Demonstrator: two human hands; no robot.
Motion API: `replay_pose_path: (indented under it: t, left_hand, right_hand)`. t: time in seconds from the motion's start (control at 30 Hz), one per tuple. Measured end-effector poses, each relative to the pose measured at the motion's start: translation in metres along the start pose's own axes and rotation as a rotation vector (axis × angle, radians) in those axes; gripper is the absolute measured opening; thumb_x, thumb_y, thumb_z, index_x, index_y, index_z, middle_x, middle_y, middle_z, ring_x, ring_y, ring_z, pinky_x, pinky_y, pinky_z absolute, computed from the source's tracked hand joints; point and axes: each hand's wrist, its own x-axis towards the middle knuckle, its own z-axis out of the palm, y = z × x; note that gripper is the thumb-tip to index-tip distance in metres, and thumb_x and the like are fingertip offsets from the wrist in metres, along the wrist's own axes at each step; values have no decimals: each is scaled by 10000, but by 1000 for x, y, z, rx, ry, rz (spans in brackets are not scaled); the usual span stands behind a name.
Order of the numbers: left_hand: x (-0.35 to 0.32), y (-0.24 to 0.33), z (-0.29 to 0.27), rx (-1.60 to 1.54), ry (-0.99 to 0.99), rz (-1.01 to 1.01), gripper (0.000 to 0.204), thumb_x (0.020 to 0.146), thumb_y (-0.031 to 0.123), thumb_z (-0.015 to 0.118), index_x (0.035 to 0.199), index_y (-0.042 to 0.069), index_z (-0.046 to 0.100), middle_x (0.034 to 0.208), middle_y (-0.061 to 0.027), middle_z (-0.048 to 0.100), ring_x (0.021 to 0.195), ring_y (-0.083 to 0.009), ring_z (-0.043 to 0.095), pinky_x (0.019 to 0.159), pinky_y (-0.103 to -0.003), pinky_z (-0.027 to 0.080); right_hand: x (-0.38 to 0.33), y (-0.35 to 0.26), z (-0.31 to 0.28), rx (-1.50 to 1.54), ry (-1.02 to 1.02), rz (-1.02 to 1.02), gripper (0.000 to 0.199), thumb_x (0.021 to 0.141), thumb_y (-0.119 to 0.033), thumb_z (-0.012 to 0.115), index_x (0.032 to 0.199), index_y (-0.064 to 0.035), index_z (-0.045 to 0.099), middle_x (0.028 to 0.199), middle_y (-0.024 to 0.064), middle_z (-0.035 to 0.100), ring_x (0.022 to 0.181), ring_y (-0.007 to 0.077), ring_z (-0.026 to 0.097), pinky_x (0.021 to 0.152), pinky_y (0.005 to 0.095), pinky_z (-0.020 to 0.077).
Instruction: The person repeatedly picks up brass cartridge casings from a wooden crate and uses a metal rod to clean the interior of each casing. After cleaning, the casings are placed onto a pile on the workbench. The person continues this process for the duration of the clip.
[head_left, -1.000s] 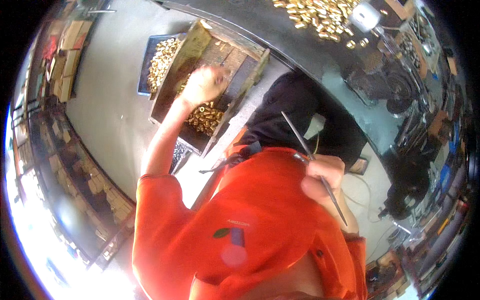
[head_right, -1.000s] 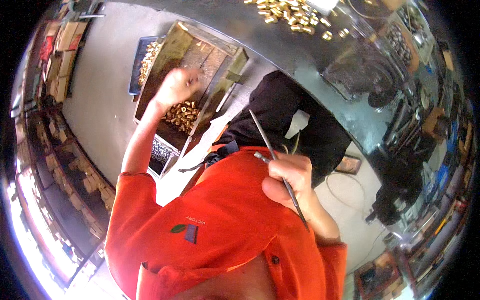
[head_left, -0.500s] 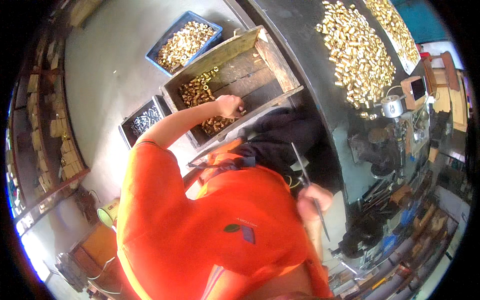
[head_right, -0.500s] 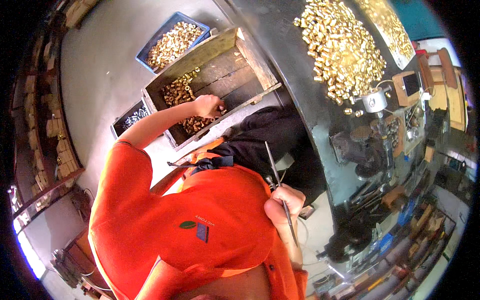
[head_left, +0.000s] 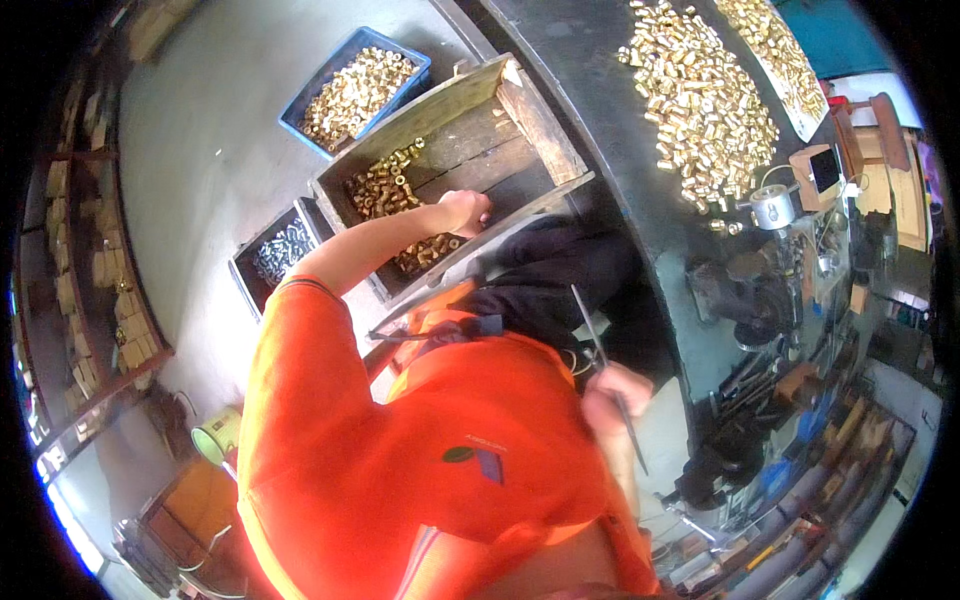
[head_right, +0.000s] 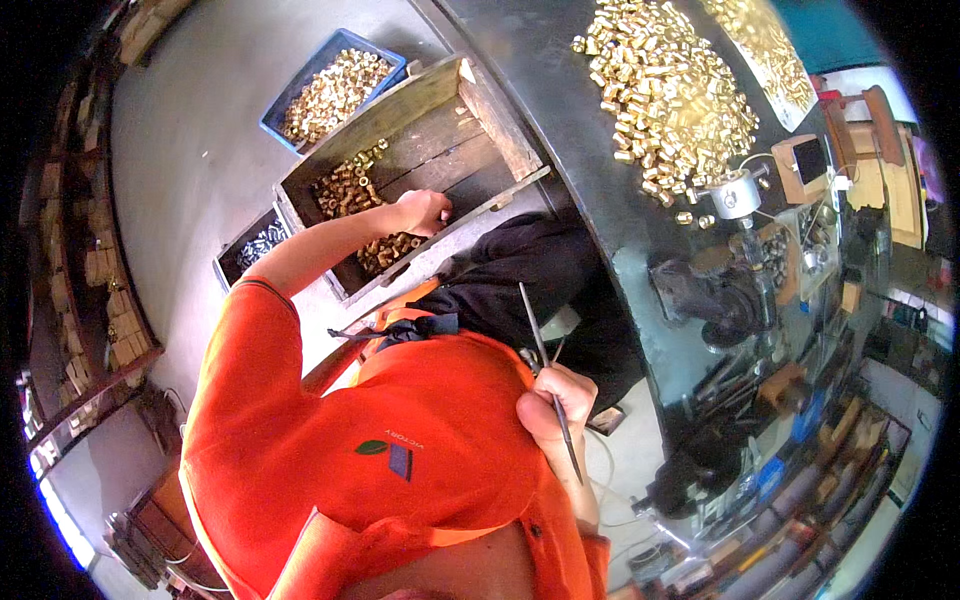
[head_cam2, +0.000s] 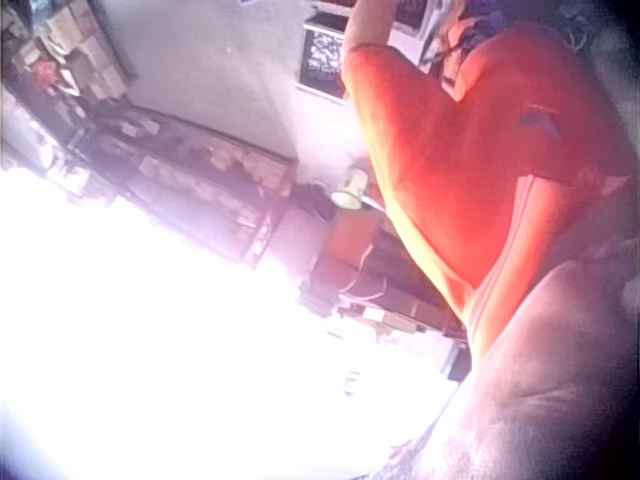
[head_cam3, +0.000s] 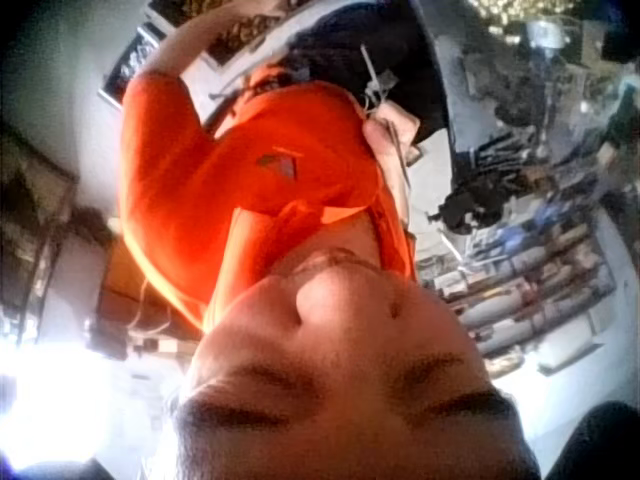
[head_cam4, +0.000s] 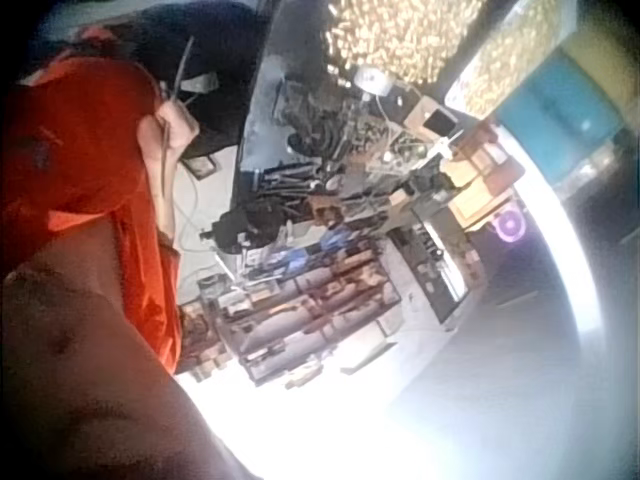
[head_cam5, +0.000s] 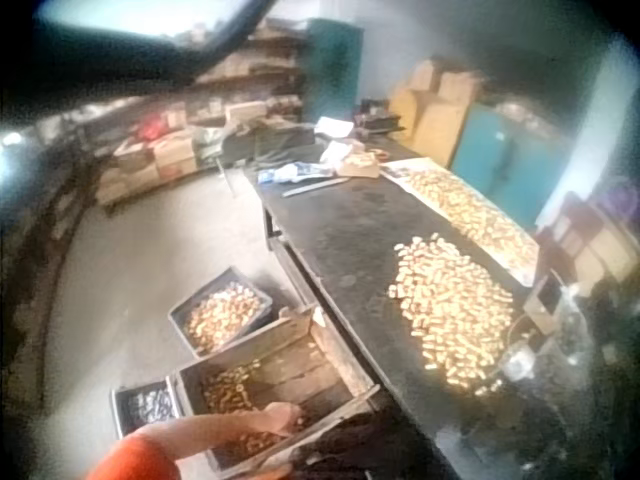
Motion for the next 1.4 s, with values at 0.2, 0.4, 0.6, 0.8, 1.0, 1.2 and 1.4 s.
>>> replay_pose_path:
  t: [0.2,0.4,0.6,0.8,1.0,1.2,1.4]
  left_hand:
    - [-14,-11,-11,-189,177,39,134,737,189,635,824,88,643,766,-129,650,745,-309,637,634,-403,497]
    - [-39,-13,-32,-133,214,-28,184,732,181,675,859,69,605,839,-145,648,781,-324,637,682,-409,504]
    - [-10,14,-17,149,189,83,282,726,158,643,985,65,581,883,-159,659,869,-338,646,728,-443,520]
    - [18,1,-13,239,131,-16,262,733,159,621,984,90,602,860,-165,658,852,-346,646,719,-448,519]
    - [-32,9,-52,-182,413,37,320,754,173,712,1053,80,649,883,-152,675,706,-246,668,662,-340,516]
    - [-112,109,-99,-1086,262,265,174,829,-19,648,998,-21,609,851,-46,622,724,-108,621,680,-236,509]
    - [-120,164,-93,-921,107,477,158,766,-56,675,899,6,617,810,-9,555,708,-57,519,618,-209,433]
  right_hand:
    - [-2,4,-5,-7,7,10,208,558,10,544,544,-33,341,508,24,278,442,125,277,436,285,200]
    - [0,4,-4,17,-37,19,223,564,-9,564,554,-36,343,513,34,280,449,142,295,440,293,214]
    - [4,5,-8,-14,-25,-56,222,574,-29,564,551,-38,344,508,43,280,439,155,308,437,301,222]
    - [-3,9,-12,-75,7,-45,225,589,-74,586,547,-37,368,505,47,310,435,164,333,434,310,236]
    - [5,4,-12,-20,-1,-49,245,607,-76,582,563,-37,343,511,66,309,430,194,329,431,317,243]
    - [26,-3,-17,23,-89,-138,313,676,-159,637,577,-36,366,524,83,336,440,217,369,434,342,255]
    - [36,-11,-13,-16,-85,-162,294,665,-163,645,612,-34,386,542,91,363,453,254,406,444,352,299]
